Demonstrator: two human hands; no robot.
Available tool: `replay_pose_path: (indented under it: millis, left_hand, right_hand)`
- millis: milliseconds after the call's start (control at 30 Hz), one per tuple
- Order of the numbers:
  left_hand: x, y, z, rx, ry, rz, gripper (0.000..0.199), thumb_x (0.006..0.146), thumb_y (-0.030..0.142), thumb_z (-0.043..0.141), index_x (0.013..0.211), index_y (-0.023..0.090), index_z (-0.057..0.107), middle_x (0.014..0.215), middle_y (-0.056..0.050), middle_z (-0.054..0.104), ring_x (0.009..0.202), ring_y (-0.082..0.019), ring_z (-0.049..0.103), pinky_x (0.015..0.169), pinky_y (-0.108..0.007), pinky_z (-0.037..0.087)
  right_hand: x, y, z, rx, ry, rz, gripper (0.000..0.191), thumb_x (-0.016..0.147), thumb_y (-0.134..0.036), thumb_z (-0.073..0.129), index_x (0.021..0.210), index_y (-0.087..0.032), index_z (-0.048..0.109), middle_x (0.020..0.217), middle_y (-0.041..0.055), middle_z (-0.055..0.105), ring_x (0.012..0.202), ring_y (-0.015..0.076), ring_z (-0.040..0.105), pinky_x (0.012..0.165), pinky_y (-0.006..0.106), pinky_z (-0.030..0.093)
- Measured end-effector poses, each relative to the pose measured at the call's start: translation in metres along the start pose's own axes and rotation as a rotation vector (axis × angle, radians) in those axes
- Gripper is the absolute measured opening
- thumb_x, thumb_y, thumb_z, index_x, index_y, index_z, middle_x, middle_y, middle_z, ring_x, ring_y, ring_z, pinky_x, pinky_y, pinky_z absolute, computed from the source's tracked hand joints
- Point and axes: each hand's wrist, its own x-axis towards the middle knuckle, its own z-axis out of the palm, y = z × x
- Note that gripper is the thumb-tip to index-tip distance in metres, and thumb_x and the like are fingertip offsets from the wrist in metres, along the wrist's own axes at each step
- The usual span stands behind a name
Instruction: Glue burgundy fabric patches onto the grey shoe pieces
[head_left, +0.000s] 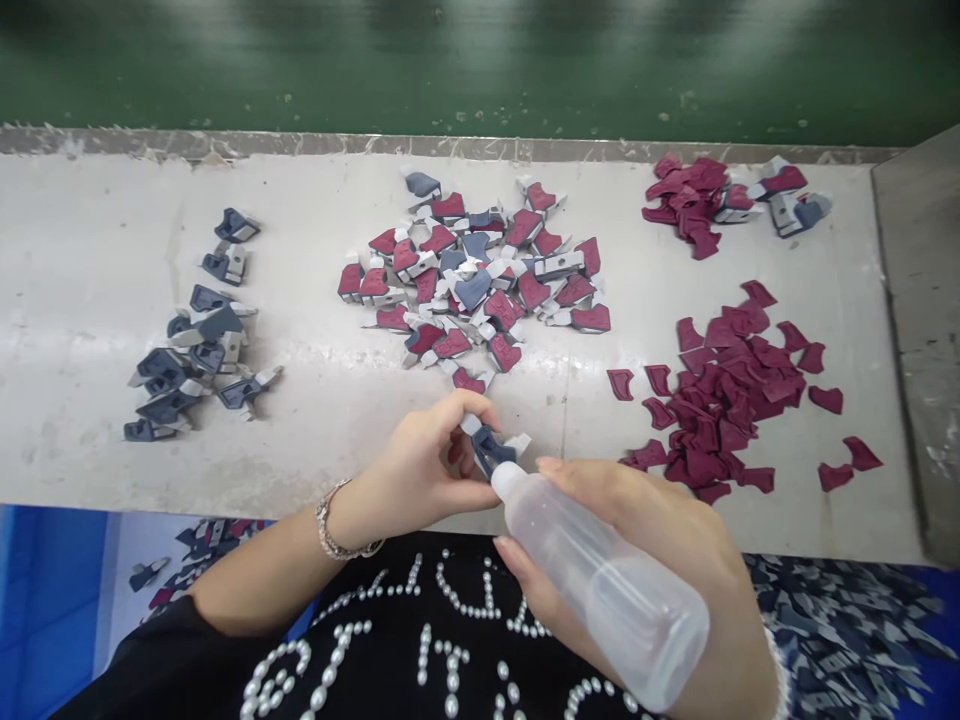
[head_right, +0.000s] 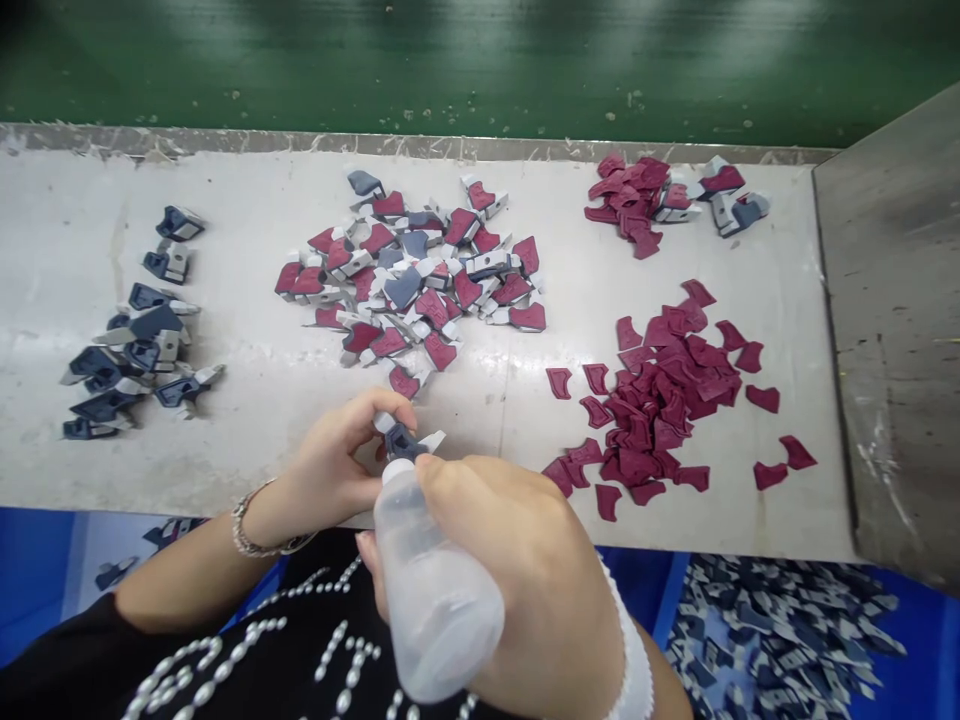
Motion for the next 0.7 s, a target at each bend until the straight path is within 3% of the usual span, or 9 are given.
replay_pose_path:
  millis: [167,367,700]
  left_hand:
    - [0.000,0.000,-0.001,0.024,0.017,-0.002,0.042,0.074,0.024,0.080,0.101,0.024,0.049,0.064,0.007,0.050,0.053,-0.007,0.050,0.047,-0.015,0.041]
    - [0.001,0.000,-0.001,0.231,0.108,0.118,0.041,0.074,0.027,0.081,0.099,0.024,0.049,0.067,0.008,0.056,0.049,-0.004,0.051,0.045,-0.012,0.041]
    - [0.000,0.001,0.000,0.349,0.132,0.206,0.037,0.076,0.025,0.078,0.099,0.022,0.050,0.068,0.007,0.061,0.051,-0.005,0.054,0.047,-0.013,0.045]
  right_hand:
    - [-0.004,0.001,-0.005,-0.007,-0.055,0.025,0.016,0.089,-0.033,0.061,0.088,-0.026,0.047,0.067,-0.0042,0.058,0.054,0.0157,0.059,0.050,0.029,0.053]
    - [-0.009,0.003,-0.012,-0.044,-0.094,0.014,0.020,0.085,-0.031,0.064,0.084,-0.026,0.045,0.073,-0.0022,0.064,0.058,0.0173,0.063,0.051,0.031,0.053]
    - [-0.004,0.004,-0.020,0.034,-0.095,0.094,0.022,0.084,-0.028,0.068,0.084,-0.025,0.046,0.073,-0.0047,0.065,0.054,0.0124,0.063,0.049,0.027,0.052]
